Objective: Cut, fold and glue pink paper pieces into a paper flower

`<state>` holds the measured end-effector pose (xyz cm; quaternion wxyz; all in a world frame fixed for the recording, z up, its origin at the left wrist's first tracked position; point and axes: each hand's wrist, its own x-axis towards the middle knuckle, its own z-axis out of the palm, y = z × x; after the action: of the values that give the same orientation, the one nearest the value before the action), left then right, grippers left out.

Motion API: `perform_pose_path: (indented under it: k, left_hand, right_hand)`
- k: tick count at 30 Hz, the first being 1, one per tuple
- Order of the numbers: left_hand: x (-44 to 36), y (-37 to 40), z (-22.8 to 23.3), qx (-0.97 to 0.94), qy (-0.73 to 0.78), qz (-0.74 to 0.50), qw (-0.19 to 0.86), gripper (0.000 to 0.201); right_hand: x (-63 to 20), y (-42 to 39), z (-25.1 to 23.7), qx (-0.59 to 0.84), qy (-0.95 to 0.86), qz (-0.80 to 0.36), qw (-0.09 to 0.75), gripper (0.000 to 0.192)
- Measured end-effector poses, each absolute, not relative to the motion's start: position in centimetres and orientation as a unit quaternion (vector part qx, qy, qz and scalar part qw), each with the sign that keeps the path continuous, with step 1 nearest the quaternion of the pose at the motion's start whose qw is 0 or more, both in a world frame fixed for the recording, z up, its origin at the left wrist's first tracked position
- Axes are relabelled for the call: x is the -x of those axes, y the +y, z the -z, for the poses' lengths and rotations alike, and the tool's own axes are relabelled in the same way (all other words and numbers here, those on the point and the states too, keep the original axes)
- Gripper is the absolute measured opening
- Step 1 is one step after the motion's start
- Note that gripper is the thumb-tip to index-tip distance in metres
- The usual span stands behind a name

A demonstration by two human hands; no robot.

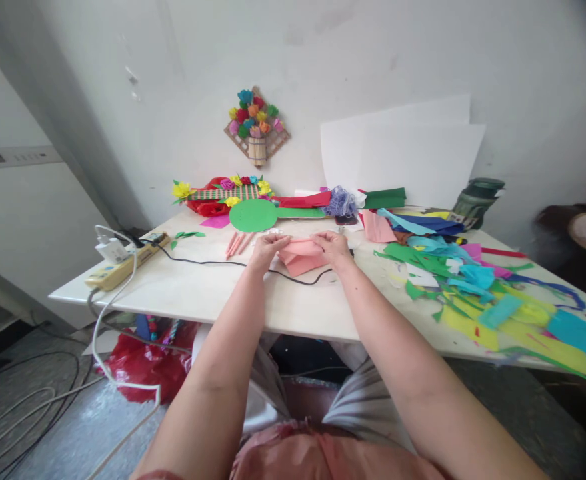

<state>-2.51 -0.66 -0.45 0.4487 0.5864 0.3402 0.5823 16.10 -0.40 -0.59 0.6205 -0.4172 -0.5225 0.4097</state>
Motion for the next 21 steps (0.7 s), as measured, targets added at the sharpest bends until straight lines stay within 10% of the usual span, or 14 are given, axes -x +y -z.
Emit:
perform_pose_path:
  k: [21]
  left_hand:
    - [2.41,-1.06,0.5,-0.655,0.405,-0.498,0.398,0.039]
  right_hand:
    - [-16.12,-0.33,0.57,0.396,-0.513,-0.413,0.64,0.028]
